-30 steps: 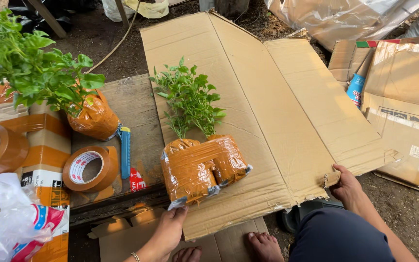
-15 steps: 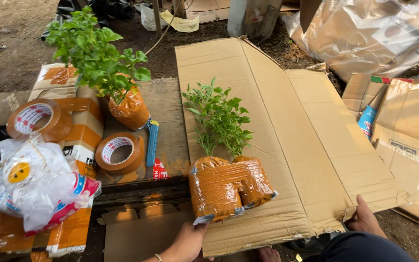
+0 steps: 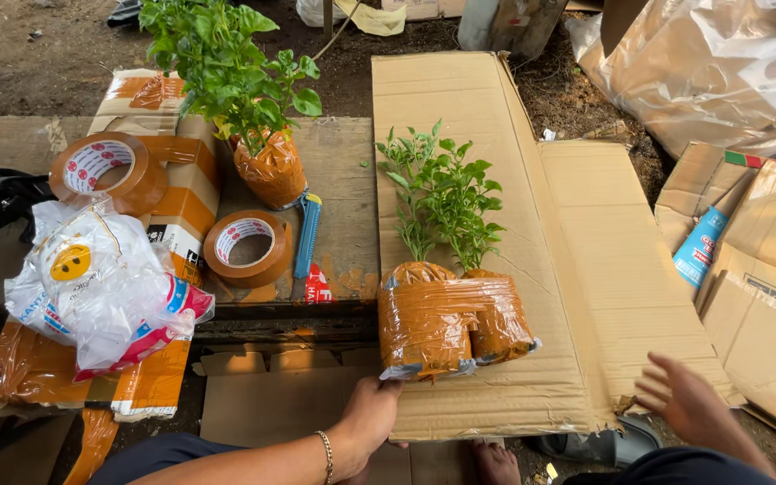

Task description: The person wraps the base of two small plants with brown packing tape, securing them together. They then place the wrapped plants onto a piece of cardboard.

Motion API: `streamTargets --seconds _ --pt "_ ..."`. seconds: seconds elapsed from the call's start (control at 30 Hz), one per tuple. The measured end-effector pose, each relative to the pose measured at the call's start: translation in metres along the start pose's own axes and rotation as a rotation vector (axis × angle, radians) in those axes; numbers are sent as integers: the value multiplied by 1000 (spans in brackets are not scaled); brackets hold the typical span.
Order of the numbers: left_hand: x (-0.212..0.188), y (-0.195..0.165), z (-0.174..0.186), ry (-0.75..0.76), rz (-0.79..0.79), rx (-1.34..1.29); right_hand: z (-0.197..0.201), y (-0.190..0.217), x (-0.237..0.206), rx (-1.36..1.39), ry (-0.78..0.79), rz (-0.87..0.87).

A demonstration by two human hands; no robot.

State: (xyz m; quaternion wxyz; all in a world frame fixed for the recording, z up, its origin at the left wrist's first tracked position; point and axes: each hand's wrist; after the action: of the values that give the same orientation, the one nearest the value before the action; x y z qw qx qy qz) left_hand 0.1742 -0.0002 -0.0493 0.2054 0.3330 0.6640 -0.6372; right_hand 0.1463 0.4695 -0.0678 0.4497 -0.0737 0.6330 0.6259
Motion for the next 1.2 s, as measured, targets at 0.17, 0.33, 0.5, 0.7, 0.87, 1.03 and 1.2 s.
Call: streamTargets --seconds 0.17,0.33,0.5,0.7,0.87,1.03,1.2 --pt "5 1 -5 -8 12 -30 -22 81 -51 -294 331 293" --pt "5 -2 -4 -8 34 -42 -99 121 -97 -773 487 488" --pt "17 3 0 34 41 -98 -177 89 -141 -770 528 498" --pt "30 22 5 76 -30 -182 -187 61 -113 -644 441 748" --pt "47 39 6 79 -14 -225 -168 90 -26 -513 14 647" --pt "73 55 5 48 -317 -40 -149 86 18 -557 207 463" --pt "69 60 11 125 -7 -182 -188 83 18 -848 98 738"
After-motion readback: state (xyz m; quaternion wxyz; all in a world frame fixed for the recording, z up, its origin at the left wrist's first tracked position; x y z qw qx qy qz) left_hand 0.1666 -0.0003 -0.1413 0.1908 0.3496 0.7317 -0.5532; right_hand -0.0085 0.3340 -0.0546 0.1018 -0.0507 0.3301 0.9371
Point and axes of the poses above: each hand's wrist, its own x-axis towards the middle knuckle, its own z-axis out of the back of the hand, y = z × x
